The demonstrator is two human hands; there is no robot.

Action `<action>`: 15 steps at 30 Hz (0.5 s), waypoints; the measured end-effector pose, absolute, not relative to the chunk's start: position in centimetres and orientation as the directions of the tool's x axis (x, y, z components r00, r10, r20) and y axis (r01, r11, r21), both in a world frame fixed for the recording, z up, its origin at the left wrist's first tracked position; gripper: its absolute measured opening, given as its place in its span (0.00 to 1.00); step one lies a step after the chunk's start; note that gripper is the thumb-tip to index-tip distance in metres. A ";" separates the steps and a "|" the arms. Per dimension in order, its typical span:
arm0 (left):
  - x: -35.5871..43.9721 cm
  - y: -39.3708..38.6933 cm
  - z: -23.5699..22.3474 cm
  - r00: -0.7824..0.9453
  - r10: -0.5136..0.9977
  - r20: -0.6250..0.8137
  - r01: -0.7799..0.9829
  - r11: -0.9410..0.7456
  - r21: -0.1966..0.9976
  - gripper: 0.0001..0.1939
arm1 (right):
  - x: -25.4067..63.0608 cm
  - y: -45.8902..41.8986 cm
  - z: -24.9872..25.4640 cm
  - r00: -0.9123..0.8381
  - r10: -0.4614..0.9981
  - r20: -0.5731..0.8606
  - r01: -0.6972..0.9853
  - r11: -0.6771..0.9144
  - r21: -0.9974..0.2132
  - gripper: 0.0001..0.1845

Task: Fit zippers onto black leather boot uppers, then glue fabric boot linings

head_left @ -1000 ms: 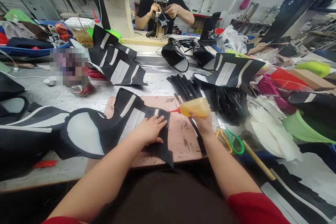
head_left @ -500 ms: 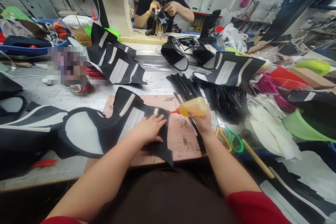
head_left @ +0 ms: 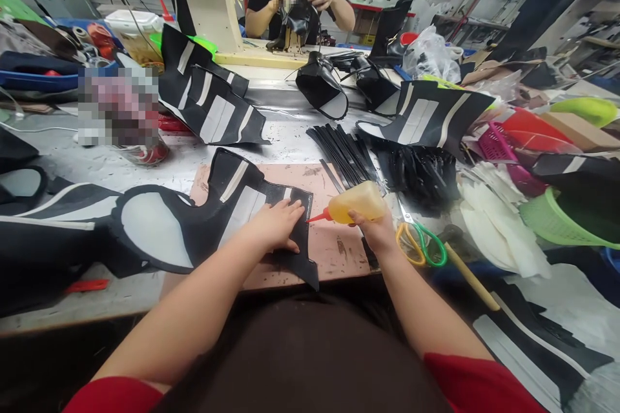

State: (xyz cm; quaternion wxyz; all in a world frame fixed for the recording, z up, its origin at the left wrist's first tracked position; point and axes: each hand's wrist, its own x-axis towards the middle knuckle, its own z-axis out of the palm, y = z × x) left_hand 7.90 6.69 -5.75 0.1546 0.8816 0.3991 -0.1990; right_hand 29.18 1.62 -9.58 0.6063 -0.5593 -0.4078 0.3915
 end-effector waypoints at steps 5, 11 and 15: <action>8.2 6.5 -5.2 0.597 0.620 -0.509 0.759 -0.642 0.108 0.53 | 28.9 0.2 -9.4 0.328 0.944 0.033 -0.005 0.037 -0.999 0.30; 8.5 6.3 -4.8 0.589 0.607 -0.534 0.757 -0.646 0.101 0.57 | 28.8 -1.5 -8.6 0.311 0.946 0.092 0.064 0.075 -0.995 0.29; 8.4 6.4 -5.4 0.601 0.603 -0.524 0.754 -0.646 0.121 0.57 | 29.0 -2.6 -8.3 0.268 0.951 0.154 0.124 0.125 -0.984 0.30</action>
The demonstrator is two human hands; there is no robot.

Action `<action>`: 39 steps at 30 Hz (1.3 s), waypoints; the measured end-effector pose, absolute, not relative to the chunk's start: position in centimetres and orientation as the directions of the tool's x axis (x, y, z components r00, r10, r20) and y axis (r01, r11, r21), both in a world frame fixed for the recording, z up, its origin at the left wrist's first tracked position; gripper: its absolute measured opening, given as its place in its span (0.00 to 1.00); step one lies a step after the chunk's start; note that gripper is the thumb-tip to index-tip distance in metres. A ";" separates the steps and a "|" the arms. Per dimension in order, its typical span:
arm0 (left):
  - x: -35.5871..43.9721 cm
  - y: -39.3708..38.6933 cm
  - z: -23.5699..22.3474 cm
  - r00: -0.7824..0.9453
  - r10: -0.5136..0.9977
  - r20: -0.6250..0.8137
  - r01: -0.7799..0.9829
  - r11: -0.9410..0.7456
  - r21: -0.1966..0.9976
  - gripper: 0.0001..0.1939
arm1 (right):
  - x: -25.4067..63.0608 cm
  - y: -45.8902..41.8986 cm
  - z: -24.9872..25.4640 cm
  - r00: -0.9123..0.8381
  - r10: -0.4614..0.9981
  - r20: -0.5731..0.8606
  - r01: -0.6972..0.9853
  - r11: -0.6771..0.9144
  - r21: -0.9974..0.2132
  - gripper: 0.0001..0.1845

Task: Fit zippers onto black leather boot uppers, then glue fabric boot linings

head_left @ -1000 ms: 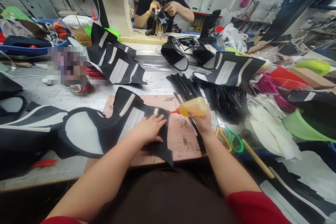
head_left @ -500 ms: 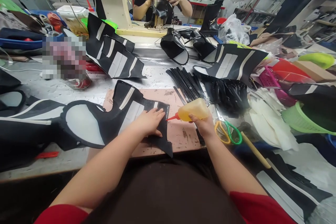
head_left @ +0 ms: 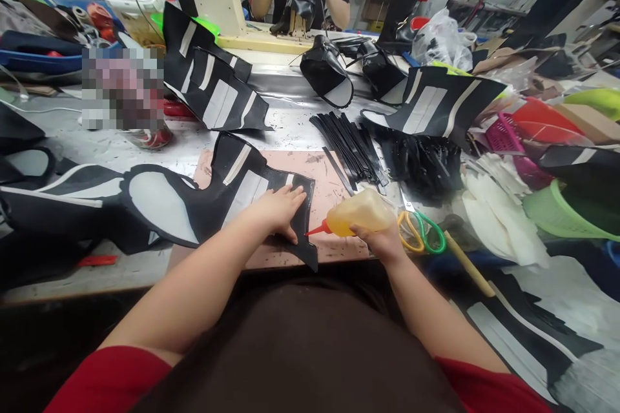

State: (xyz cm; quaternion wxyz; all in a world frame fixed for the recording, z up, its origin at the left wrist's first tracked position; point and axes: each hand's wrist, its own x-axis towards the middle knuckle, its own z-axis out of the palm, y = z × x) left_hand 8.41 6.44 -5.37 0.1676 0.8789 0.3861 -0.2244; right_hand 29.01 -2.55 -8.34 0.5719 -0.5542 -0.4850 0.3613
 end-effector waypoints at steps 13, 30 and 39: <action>8.6 6.3 -5.1 0.588 0.607 -0.534 0.759 -0.643 0.104 0.58 | 30.7 -4.0 -8.0 0.006 0.949 0.314 0.283 0.299 -0.911 0.31; 6.6 3.4 -4.6 0.518 0.851 -0.088 0.847 -0.524 -0.083 0.35 | 30.6 -5.0 -10.2 0.203 0.910 -0.361 -0.532 -0.207 -0.821 0.23; 4.8 -1.0 -7.7 0.377 0.921 -0.093 0.921 -0.384 -0.064 0.19 | 29.7 -5.1 -9.5 0.205 0.908 -0.365 -0.617 -0.170 -0.769 0.23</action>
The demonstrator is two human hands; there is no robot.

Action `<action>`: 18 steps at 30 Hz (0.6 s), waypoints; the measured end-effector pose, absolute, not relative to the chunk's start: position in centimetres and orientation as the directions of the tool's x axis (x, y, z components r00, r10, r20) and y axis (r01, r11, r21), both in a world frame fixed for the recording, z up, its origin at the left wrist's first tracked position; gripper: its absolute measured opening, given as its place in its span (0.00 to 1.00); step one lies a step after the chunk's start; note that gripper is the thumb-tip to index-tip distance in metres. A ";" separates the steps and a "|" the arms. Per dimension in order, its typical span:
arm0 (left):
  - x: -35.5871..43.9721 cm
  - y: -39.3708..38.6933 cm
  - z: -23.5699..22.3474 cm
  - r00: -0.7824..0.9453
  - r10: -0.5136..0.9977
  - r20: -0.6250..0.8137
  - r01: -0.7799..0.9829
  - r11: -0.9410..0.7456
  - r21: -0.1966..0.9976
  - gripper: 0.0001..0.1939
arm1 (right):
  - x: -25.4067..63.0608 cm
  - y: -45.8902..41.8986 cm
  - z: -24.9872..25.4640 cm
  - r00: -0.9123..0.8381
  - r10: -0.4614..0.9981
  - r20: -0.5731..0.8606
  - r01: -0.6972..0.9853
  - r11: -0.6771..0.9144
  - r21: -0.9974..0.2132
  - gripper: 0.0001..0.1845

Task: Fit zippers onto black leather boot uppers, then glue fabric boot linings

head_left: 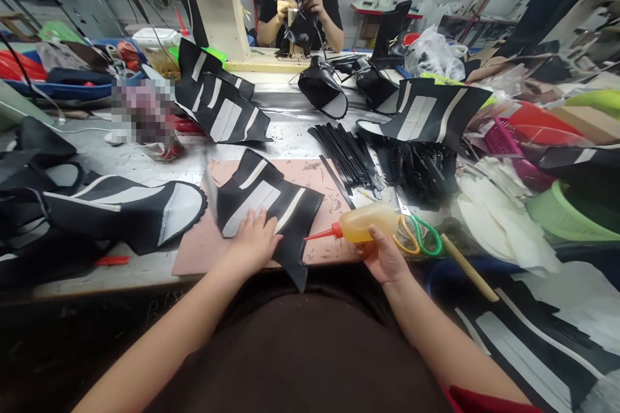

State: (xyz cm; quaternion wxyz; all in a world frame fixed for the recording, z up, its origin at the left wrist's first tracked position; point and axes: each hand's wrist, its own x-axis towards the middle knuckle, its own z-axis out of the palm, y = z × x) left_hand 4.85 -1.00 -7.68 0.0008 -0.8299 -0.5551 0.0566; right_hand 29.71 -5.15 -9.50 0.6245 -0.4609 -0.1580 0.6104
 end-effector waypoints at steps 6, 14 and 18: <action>2.2 1.0 -6.4 0.597 0.739 -0.312 0.800 -0.577 0.166 0.21 | 28.4 -3.3 -9.3 0.281 0.922 -0.268 -0.517 -0.090 -0.851 0.26; -1.3 4.6 -2.7 0.609 0.676 -0.415 0.731 -0.681 -0.035 0.25 | 30.7 -1.2 -8.2 0.427 0.903 -0.036 -0.513 0.210 -0.832 0.27; -0.1 4.7 -0.7 0.541 0.808 -0.232 0.784 -0.585 -0.207 0.15 | 32.3 -2.2 -8.8 0.286 0.953 -0.097 -0.653 0.120 -0.748 0.28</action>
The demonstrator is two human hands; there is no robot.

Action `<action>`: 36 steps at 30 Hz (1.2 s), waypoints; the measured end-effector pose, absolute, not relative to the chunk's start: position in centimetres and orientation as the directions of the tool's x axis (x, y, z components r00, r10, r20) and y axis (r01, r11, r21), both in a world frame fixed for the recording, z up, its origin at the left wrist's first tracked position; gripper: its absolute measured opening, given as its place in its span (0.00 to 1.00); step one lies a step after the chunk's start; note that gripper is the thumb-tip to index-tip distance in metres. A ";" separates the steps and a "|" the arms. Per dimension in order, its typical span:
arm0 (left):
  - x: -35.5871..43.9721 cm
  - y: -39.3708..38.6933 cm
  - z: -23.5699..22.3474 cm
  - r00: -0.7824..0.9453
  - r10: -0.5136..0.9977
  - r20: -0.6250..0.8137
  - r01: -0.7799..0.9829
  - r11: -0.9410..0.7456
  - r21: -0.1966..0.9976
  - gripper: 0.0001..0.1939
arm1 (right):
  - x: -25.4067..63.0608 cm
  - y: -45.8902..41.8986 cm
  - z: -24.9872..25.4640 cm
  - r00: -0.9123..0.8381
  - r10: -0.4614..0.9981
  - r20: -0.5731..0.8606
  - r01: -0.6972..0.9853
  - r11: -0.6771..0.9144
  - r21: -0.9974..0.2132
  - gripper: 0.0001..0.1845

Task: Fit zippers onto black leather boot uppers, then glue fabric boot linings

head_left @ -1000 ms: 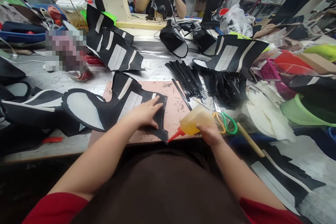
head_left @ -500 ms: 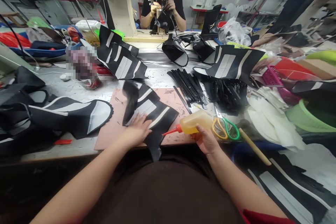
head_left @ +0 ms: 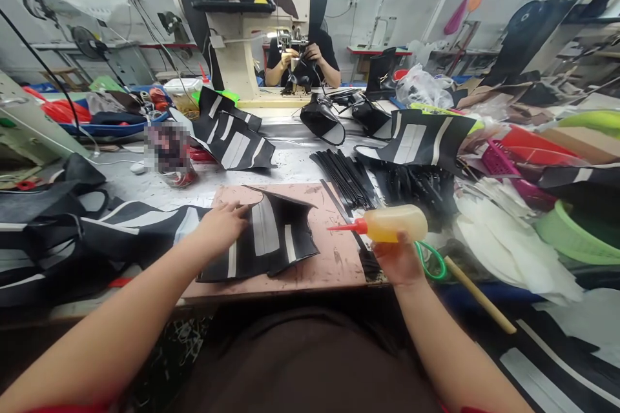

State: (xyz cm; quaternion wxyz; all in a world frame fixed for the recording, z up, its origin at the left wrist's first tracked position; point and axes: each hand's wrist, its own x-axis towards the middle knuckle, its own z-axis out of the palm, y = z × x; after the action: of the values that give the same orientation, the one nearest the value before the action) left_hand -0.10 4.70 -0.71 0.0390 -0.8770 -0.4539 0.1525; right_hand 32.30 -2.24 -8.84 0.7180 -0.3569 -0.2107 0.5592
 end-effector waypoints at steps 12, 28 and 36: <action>8.4 5.4 -5.3 0.623 0.759 -0.190 0.734 -0.651 -0.195 0.53 | 31.1 -0.1 -9.5 0.297 0.950 -0.095 -0.595 0.106 -0.797 0.27; 7.5 6.6 -6.2 0.543 0.778 -0.317 0.798 -0.595 -0.092 0.54 | 26.8 11.7 -8.3 0.189 0.971 0.146 -0.126 0.171 -0.977 0.32; 7.3 6.7 -6.6 0.565 0.776 -0.280 0.797 -0.601 -0.058 0.54 | 26.5 13.1 -9.2 0.195 0.959 0.204 -0.104 0.227 -0.968 0.32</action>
State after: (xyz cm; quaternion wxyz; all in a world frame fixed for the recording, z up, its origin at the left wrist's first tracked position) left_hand 7.33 6.69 -6.61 -0.0373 -0.8837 -0.4451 0.1396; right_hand 26.50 13.06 -9.21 0.6256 -0.4540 -0.4711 0.4249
